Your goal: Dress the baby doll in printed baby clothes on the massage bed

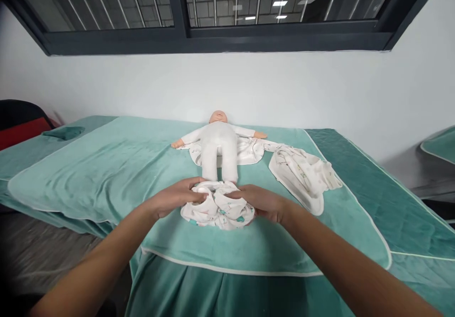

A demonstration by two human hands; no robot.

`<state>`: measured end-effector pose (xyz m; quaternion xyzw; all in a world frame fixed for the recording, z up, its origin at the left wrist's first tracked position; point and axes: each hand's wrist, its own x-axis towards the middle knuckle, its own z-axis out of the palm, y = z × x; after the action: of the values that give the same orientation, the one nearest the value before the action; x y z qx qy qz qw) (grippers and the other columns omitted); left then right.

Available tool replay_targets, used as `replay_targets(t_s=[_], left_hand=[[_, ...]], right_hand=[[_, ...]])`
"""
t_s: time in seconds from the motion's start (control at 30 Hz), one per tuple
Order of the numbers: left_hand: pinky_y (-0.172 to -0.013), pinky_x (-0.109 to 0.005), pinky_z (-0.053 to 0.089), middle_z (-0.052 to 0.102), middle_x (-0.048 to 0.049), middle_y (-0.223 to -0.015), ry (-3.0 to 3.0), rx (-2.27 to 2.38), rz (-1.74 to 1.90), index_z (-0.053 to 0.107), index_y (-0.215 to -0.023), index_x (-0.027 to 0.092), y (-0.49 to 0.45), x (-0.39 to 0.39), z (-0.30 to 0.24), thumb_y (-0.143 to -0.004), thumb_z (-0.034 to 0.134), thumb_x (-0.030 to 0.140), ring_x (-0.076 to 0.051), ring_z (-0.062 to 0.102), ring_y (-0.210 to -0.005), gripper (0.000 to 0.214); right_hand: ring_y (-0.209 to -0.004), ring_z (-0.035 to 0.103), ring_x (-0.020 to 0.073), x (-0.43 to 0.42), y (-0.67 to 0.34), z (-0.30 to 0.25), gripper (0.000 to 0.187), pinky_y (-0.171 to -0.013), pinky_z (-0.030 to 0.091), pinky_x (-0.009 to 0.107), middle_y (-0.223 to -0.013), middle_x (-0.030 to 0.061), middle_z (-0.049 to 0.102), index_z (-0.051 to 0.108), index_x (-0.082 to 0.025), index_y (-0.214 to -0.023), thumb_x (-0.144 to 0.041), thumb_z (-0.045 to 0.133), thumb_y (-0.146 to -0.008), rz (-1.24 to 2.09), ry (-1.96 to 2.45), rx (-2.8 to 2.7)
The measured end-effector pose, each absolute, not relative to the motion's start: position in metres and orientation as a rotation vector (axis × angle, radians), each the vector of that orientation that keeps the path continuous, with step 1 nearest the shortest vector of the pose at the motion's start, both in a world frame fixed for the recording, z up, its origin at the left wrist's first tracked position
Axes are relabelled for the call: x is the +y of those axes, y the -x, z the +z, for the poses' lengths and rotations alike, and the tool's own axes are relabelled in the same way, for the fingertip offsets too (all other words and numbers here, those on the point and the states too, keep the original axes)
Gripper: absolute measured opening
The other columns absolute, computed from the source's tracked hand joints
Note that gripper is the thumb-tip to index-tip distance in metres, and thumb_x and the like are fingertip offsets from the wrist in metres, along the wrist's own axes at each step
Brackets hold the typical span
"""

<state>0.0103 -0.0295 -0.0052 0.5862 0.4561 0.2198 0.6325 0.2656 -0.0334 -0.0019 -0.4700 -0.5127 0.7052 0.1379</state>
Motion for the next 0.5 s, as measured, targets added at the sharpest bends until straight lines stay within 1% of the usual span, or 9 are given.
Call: replay_targets(t_s=[0.1, 0.17, 0.23, 0.3, 0.37, 0.43, 0.5], left_hand=[[-0.085, -0.029, 0.048, 0.068, -0.0069, -0.117, -1.461, 0.966, 0.426, 0.062, -0.123, 0.019, 0.004, -0.013, 0.022, -0.075, 0.079, 0.046, -0.022, 0.063, -0.105, 0.057], [-0.088, -0.029, 0.048, 0.066, -0.0065, -0.124, -1.597, 0.947, 0.325, 0.060, -0.129, 0.022, 0.012, -0.002, 0.048, -0.073, 0.081, 0.044, -0.024, 0.061, -0.114, 0.064], [-0.090, -0.029, 0.047, 0.067, -0.0047, -0.127, -1.751, 0.937, 0.159, 0.063, -0.128, 0.025, 0.018, 0.008, 0.077, -0.071, 0.082, 0.044, -0.025, 0.060, -0.118, 0.063], [-0.088, -0.029, 0.048, 0.070, -0.0024, -0.123, -1.898, 0.963, -0.033, 0.069, -0.120, 0.028, 0.022, 0.013, 0.104, -0.069, 0.083, 0.044, -0.026, 0.062, -0.112, 0.055], [-0.085, -0.029, 0.047, 0.074, -0.0011, -0.113, -1.992, 0.984, -0.185, 0.074, -0.111, 0.029, 0.024, 0.017, 0.125, -0.064, 0.085, 0.042, -0.027, 0.065, -0.105, 0.050], [-0.083, -0.029, 0.047, 0.076, -0.0009, -0.103, -2.035, 1.009, -0.256, 0.077, -0.102, 0.029, 0.022, 0.019, 0.138, -0.059, 0.087, 0.042, -0.028, 0.067, -0.099, 0.046], [-0.081, -0.029, 0.047, 0.077, -0.0012, -0.094, -2.080, 1.049, -0.286, 0.078, -0.095, 0.029, 0.019, 0.020, 0.144, -0.055, 0.087, 0.044, -0.028, 0.067, -0.095, 0.043]], right_hand=[[-0.076, 0.060, 0.0168, -0.013, -0.265, 0.016, 0.052, -0.063, 0.043, 0.026, -0.090, 0.0062, 0.069, 0.068, -0.015, -0.097, -0.063, 0.073, -0.077, 1.851, 1.319, -1.720], [-0.082, 0.061, 0.0186, 0.005, -0.264, 0.033, 0.052, -0.066, 0.043, 0.027, -0.095, 0.0063, 0.070, 0.067, -0.016, -0.099, -0.062, 0.072, -0.077, 1.645, 1.311, -1.923], [-0.087, 0.061, 0.0206, 0.021, -0.262, 0.057, 0.050, -0.068, 0.043, 0.027, -0.098, 0.0052, 0.069, 0.065, -0.018, -0.100, -0.061, 0.073, -0.077, 1.423, 1.270, -2.180], [-0.087, 0.061, 0.0223, 0.029, -0.257, 0.083, 0.048, -0.067, 0.042, 0.028, -0.096, 0.0035, 0.069, 0.065, -0.020, -0.096, -0.061, 0.075, -0.074, 1.196, 1.237, -2.505], [-0.083, 0.062, 0.0231, 0.029, -0.249, 0.108, 0.044, -0.065, 0.040, 0.030, -0.091, 0.0015, 0.069, 0.065, -0.023, -0.092, -0.056, 0.080, -0.069, 1.000, 1.278, -2.808], [-0.077, 0.061, 0.0231, 0.024, -0.237, 0.127, 0.037, -0.064, 0.039, 0.031, -0.081, 0.0004, 0.068, 0.066, -0.025, -0.085, -0.049, 0.084, -0.065, 0.769, 1.383, -2.977], [-0.075, 0.061, 0.0237, 0.020, -0.226, 0.136, 0.033, -0.067, 0.039, 0.034, -0.072, 0.0009, 0.065, 0.065, -0.024, -0.075, -0.045, 0.087, -0.062, 0.485, 1.437, -3.043]])
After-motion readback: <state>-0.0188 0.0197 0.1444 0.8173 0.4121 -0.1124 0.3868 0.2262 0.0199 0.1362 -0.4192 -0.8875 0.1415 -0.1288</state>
